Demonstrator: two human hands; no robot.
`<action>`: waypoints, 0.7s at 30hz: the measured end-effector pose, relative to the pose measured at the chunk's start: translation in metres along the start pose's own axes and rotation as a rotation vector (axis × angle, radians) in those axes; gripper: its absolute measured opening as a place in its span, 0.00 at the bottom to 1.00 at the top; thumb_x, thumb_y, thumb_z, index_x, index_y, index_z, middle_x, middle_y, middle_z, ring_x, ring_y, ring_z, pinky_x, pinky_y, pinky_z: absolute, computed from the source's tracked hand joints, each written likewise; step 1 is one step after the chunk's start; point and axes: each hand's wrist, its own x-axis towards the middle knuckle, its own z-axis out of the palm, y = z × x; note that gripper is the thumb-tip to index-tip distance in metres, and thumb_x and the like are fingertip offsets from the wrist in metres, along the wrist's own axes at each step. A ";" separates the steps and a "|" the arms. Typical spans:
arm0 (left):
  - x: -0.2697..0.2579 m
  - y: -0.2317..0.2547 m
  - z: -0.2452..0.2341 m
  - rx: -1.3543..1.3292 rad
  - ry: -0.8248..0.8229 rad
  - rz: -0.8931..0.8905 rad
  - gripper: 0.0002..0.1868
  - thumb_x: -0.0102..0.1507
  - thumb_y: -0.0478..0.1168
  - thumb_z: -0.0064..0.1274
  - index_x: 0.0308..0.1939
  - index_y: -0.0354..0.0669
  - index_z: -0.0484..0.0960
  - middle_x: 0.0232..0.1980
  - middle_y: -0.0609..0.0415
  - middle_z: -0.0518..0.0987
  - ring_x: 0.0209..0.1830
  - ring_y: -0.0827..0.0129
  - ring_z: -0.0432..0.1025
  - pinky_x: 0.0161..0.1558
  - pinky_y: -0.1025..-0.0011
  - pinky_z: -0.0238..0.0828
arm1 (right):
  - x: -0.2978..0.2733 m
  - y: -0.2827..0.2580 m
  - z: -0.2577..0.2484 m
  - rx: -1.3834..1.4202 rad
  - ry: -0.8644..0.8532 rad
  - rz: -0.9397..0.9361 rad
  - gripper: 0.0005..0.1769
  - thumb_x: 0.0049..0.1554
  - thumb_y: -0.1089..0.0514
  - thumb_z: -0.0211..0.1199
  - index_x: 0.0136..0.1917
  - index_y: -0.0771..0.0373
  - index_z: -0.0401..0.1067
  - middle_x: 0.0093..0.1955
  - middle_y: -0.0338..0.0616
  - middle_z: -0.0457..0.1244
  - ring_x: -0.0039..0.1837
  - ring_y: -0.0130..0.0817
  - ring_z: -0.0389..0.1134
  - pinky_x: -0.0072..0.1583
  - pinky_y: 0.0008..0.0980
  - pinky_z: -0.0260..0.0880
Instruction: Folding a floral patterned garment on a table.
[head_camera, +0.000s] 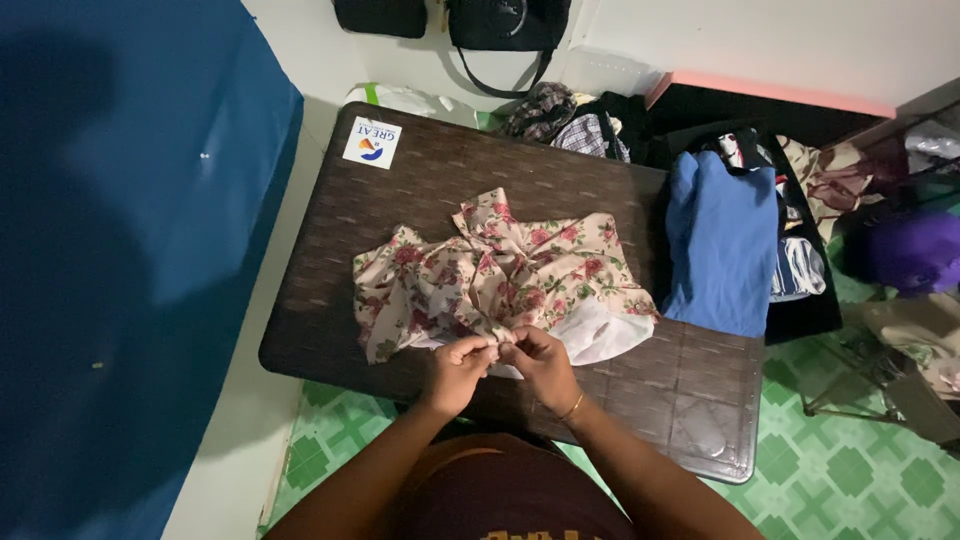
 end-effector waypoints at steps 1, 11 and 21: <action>-0.001 0.002 0.000 0.101 -0.017 0.016 0.10 0.65 0.35 0.57 0.47 0.35 0.86 0.32 0.61 0.81 0.27 0.81 0.69 0.30 0.79 0.68 | -0.001 0.002 0.000 -0.035 0.036 0.011 0.03 0.62 0.67 0.61 0.51 0.69 0.73 0.46 0.41 0.69 0.48 0.26 0.70 0.52 0.28 0.71; 0.014 -0.020 -0.016 -0.059 -0.155 0.062 0.06 0.68 0.29 0.52 0.47 0.30 0.82 0.37 0.55 0.82 0.32 0.76 0.75 0.37 0.76 0.76 | 0.001 -0.041 0.017 -0.390 0.079 0.031 0.05 0.59 0.65 0.65 0.48 0.70 0.76 0.41 0.38 0.71 0.43 0.22 0.69 0.47 0.25 0.70; 0.021 -0.010 -0.008 -0.046 -0.089 0.050 0.02 0.65 0.28 0.56 0.42 0.33 0.81 0.33 0.56 0.80 0.30 0.79 0.73 0.33 0.77 0.74 | 0.008 -0.031 0.016 -0.367 0.076 -0.039 0.06 0.58 0.67 0.65 0.50 0.71 0.76 0.42 0.39 0.70 0.45 0.23 0.69 0.49 0.25 0.70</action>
